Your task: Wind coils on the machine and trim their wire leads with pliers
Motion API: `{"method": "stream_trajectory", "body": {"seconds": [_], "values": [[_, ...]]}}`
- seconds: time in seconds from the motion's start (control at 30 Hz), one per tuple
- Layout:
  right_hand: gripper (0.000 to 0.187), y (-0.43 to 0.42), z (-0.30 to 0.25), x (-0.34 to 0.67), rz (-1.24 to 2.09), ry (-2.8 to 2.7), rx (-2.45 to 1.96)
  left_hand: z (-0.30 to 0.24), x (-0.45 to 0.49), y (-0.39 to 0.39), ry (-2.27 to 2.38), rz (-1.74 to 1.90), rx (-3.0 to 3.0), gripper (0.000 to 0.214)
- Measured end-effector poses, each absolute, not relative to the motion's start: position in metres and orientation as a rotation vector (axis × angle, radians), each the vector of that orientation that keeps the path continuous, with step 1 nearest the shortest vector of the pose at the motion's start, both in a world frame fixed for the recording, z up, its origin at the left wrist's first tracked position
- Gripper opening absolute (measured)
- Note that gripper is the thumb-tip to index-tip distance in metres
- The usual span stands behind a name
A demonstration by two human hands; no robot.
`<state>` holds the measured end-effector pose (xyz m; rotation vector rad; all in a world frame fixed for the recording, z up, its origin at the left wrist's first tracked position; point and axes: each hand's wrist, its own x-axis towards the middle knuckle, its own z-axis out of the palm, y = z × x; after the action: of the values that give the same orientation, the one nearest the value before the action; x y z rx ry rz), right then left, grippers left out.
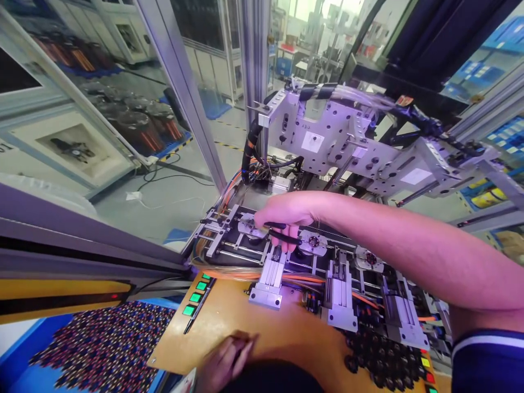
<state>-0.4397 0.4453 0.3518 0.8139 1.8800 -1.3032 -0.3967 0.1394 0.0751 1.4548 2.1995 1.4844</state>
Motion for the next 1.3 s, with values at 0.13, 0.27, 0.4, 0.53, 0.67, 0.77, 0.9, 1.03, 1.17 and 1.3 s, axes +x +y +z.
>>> {"method": "stream_trajectory", "body": {"seconds": [0.13,0.27,0.4,0.53,0.67,0.77,0.9,1.03,1.17,1.3], "values": [[0.024,0.441,0.355,-0.442,-1.278,1.885,0.852,0.081,-0.401,0.139,2.2,1.424,1.684,0.007],[0.022,0.441,0.358,-0.445,-1.271,1.87,0.888,0.086,-0.404,0.141,2.24,1.384,1.777,0.006],[0.02,0.443,0.359,-0.448,-1.248,1.817,0.895,0.087,-0.401,0.143,2.303,1.399,1.774,0.016],[0.02,0.441,0.355,-0.449,-1.241,1.832,0.895,0.084,-0.4,0.143,2.293,1.434,1.826,0.012],[0.023,0.431,0.361,-0.441,-1.296,1.954,0.789,0.079,-0.398,0.144,2.322,1.488,1.832,0.013],[0.023,0.425,0.386,-0.425,-1.485,2.05,0.559,0.081,-0.397,0.146,2.357,1.484,1.814,0.021],[0.015,0.431,0.424,-0.393,-1.564,2.068,0.596,0.091,-0.399,0.146,2.33,1.414,1.857,0.024],[0.017,0.447,0.427,-0.354,-1.427,1.973,0.775,0.093,-0.402,0.143,2.296,1.364,1.912,0.018],[0.021,0.458,0.404,-0.32,-1.405,1.907,0.914,0.087,-0.4,0.142,2.3,1.32,1.929,0.009],[0.018,0.466,0.386,-0.303,-1.359,1.909,1.013,0.085,-0.397,0.141,2.293,1.249,1.935,0.007]]}}
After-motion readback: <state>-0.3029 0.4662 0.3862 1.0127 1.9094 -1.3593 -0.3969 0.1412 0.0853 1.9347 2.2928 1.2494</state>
